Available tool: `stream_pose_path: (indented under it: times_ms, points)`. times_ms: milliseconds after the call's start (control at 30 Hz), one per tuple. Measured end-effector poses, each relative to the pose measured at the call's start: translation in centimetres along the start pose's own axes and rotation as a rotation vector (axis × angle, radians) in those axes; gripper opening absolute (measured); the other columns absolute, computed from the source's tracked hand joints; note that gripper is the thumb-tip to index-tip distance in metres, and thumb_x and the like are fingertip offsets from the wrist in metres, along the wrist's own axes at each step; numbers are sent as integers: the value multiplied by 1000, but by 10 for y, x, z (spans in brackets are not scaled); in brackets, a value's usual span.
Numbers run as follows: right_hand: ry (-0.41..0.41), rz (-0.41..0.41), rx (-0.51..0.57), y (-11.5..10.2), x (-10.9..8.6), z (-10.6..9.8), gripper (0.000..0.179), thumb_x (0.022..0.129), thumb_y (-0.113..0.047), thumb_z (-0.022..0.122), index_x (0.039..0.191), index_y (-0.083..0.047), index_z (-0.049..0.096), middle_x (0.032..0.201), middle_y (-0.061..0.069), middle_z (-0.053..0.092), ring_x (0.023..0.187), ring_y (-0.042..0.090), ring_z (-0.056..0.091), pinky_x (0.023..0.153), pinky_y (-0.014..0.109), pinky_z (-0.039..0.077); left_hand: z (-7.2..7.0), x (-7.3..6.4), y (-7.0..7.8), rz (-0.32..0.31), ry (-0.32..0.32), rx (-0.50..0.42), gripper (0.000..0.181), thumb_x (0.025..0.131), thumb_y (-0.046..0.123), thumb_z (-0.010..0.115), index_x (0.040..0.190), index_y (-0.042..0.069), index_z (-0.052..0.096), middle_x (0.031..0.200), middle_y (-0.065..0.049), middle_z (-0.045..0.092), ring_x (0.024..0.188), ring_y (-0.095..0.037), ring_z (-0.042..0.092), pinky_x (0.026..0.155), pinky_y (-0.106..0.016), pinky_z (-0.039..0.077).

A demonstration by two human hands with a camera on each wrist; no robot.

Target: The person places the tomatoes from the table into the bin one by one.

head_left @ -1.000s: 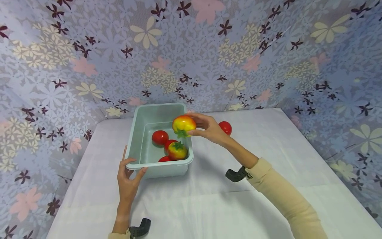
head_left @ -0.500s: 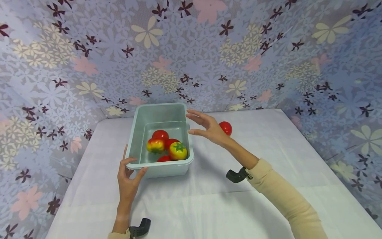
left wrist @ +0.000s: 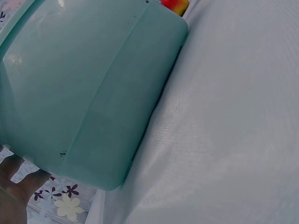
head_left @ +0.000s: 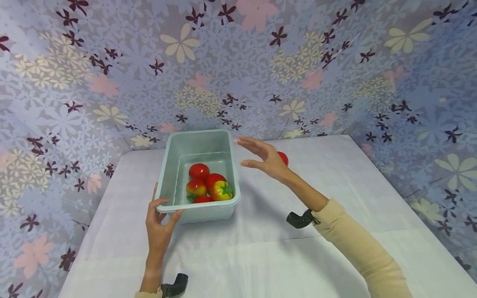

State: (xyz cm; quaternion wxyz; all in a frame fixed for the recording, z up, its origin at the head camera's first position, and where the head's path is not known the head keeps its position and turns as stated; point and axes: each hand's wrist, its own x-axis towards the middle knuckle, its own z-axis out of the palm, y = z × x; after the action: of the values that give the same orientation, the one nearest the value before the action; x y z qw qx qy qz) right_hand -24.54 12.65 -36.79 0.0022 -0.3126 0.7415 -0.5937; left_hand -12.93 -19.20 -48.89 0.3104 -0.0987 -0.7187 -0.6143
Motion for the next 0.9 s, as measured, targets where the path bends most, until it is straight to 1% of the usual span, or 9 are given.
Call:
stream_pose_path:
  times_ms: [167, 267, 367, 400, 467, 633, 733, 833, 900]
  points:
    - [16, -15, 20, 2, -1, -5, 65, 84, 4, 71, 143, -2, 45, 146, 20, 49, 140, 25, 41, 112, 49, 35, 1, 2, 0, -25, -7, -9, 50, 74, -16, 74, 117, -9, 51, 159, -12, 29, 135, -22, 45, 94, -12, 45]
    - [12, -14, 10, 4, -2, -8, 66, 84, 2, 72, 143, -2, 44, 146, 20, 48, 140, 26, 42, 113, 48, 35, 0, -1, -1, -35, 13, -4, 50, 72, -17, 74, 116, -9, 51, 158, -14, 31, 130, -14, 49, 92, -11, 45]
    - [24, -9, -8, 7, -4, -12, 65, 84, 1, 73, 143, -3, 45, 145, 20, 49, 138, 28, 43, 112, 49, 35, 1, -5, -2, -24, 22, 3, 50, 71, -18, 74, 115, -10, 51, 156, -18, 33, 126, -10, 50, 91, -11, 45]
    - [30, -13, -11, 9, -5, -14, 65, 84, 1, 73, 143, -3, 45, 145, 21, 49, 138, 29, 44, 112, 49, 36, 1, -5, -3, -17, 22, 2, 50, 71, -17, 74, 115, -10, 51, 156, -18, 33, 126, -10, 50, 92, -11, 45]
    - [42, -16, -21, 11, -7, -18, 65, 83, 1, 73, 142, -2, 46, 144, 21, 50, 137, 30, 45, 112, 48, 36, 3, -5, 6, -9, 16, 10, 49, 72, -17, 73, 115, -11, 50, 157, -20, 31, 129, -17, 49, 92, -11, 45]
    - [86, -20, -40, 15, -15, -30, 65, 82, 3, 74, 141, 2, 46, 142, 23, 52, 135, 32, 46, 113, 45, 36, 1, -1, 17, -27, 1, 20, 46, 72, -19, 72, 112, -13, 50, 157, -21, 30, 135, -30, 44, 93, -11, 45]
    - [132, -9, -34, 18, -22, -42, 64, 82, 4, 73, 140, 3, 47, 141, 22, 52, 134, 32, 47, 113, 40, 37, -3, 1, 7, -41, -3, -19, 45, 71, -21, 72, 110, -13, 51, 158, -16, 31, 139, -29, 39, 93, -12, 46]
    - [185, 9, -40, 24, -28, -54, 62, 83, 2, 73, 140, 2, 48, 141, 17, 54, 133, 32, 48, 110, 33, 39, -5, 3, 4, -39, -11, -51, 43, 71, -21, 72, 107, -13, 51, 158, -14, 32, 141, -26, 38, 94, -13, 47]
    - [222, 24, -59, 30, -31, -62, 60, 84, 1, 73, 139, 0, 49, 141, 14, 56, 133, 32, 48, 110, 33, 40, -6, 4, 3, -27, -19, -64, 42, 71, -21, 72, 106, -14, 51, 157, -16, 32, 141, -25, 38, 93, -14, 47]
